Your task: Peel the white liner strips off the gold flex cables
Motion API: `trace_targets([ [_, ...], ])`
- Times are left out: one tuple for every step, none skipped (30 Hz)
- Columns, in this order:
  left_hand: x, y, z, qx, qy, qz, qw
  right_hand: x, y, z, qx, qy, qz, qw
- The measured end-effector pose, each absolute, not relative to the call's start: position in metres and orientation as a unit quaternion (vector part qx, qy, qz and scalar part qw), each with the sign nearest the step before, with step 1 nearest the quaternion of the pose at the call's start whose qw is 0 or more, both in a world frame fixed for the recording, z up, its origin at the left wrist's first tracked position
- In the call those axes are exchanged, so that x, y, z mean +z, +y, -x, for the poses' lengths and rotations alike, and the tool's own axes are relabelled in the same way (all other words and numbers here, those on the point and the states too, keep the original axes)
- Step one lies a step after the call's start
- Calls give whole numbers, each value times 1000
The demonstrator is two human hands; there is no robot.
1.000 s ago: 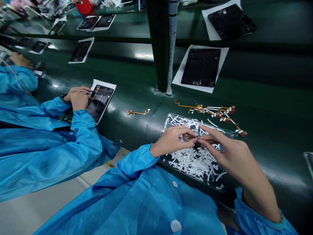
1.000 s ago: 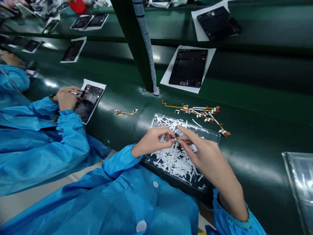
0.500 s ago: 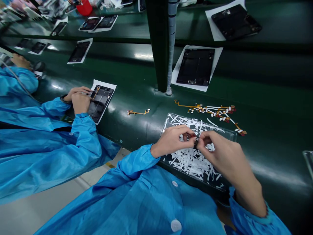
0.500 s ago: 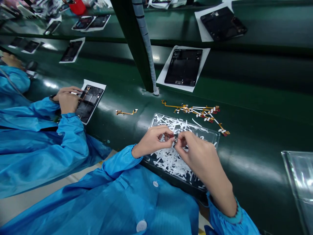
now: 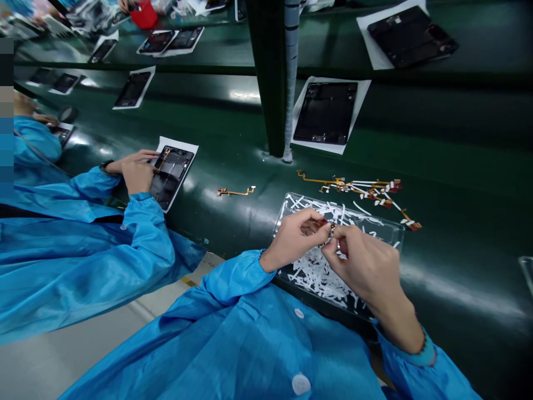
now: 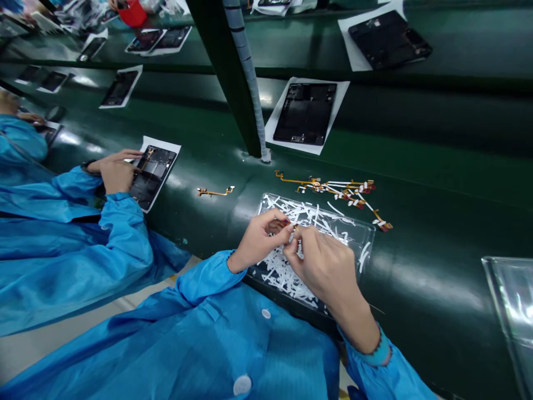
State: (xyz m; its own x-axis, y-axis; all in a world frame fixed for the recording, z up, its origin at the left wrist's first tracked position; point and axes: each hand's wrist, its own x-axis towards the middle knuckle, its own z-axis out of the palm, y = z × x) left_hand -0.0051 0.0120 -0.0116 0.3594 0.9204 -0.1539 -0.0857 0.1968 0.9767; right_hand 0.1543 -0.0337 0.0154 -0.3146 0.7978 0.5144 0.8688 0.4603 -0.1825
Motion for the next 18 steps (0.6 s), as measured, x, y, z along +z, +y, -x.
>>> trace_targets([
  [-12,12,6,388,424,-501,647,15,-34,-156,-43,-809,513,284],
  [-12,13,7,384,430,-494,652,15,-34,-158,-25,-812,508,287],
  [-11,14,8,376,429,-483,664,16,-34,-161,-12,-816,502,288],
  [-9,16,10,366,424,-475,678,16,-35,-164,-5,-822,493,287],
  [-8,18,12,357,416,-470,691,17,-35,-166,-6,-827,484,285],
  [-6,19,14,346,407,-471,702,18,-35,-169,-14,-832,477,283],
  [-4,21,16,336,398,-473,710,19,-36,-171,-28,-834,474,280],
  [-3,22,18,330,393,-475,715,19,-36,-172,-48,-835,472,277],
  [-3,22,19,326,392,-475,717,20,-36,-172,-72,-834,474,272],
  [-3,22,20,324,393,-477,717,21,-35,-172,-97,-833,476,266],
  [-3,21,21,323,394,-479,715,22,-35,-172,-116,-831,478,259],
  [-4,20,21,323,395,-483,712,22,-34,-171,-128,-831,478,252],
  [-4,19,20,322,396,-489,708,22,-33,-171,-135,-832,479,245],
  [-5,18,20,319,397,-497,703,23,-32,-171,-138,-833,480,238],
  [-5,16,20,318,398,-507,696,22,-32,-171,-137,-834,482,231],
  [-4,15,19,319,398,-517,687,22,-31,-171,-135,-835,485,223],
  [-3,14,19,323,398,-531,675,22,-30,-172,-133,-835,489,216],
  [-1,13,19,328,397,-547,660,21,-30,-172,-129,-835,491,211],
])
